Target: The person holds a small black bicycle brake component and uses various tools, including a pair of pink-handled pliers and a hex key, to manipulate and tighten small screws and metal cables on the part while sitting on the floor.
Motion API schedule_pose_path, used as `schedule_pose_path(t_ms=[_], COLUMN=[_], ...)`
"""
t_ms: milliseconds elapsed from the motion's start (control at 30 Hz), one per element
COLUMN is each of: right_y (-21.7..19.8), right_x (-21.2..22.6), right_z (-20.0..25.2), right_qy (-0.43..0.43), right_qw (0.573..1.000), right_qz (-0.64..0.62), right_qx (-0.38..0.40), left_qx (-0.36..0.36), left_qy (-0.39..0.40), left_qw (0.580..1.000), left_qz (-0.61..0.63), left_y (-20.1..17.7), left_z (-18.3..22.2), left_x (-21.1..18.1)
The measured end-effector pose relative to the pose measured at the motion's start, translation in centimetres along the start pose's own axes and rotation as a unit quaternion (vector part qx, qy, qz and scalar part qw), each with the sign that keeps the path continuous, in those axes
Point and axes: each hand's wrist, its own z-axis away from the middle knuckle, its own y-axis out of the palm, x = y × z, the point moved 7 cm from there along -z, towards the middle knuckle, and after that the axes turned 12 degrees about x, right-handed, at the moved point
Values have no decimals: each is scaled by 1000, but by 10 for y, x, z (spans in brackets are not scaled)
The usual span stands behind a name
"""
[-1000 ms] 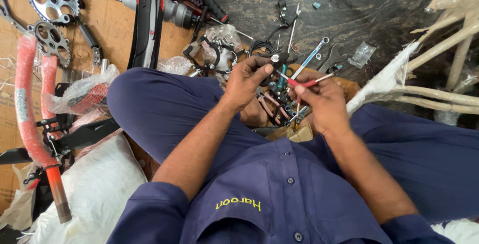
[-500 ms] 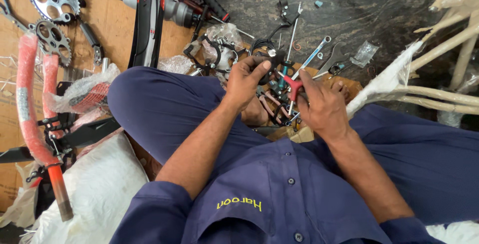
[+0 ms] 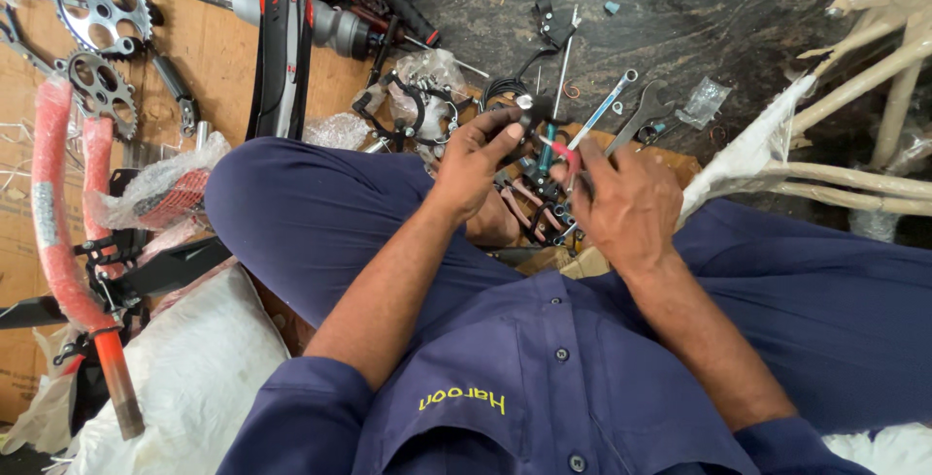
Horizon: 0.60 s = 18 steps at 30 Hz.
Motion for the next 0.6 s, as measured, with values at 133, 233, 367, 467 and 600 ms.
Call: schedule_pose_path(t_ms=[133, 233, 367, 467, 600], right_y=[-16, 12, 64, 71, 77], right_x=[7, -29, -46, -46, -44], right_z=[9, 7, 4, 4, 3], right_qy=[-99, -6, 99, 151, 147], right_qw=[987, 955, 755, 731, 674], right_qz=[-1, -287, -648, -662, -719], right_qx=[-130, -74, 31, 72, 87], left_qx=[-3, -48, -67, -50, -68], left_qy=[-6, 23, 21, 42, 15], left_qw=[998, 997, 995, 997, 997], left_qz=[62, 64, 65, 43, 22], left_y=[0, -7, -11, -11, -12], left_z=[1, 0, 2, 2, 5], left_x=[-3, -9, -6, -8, -6])
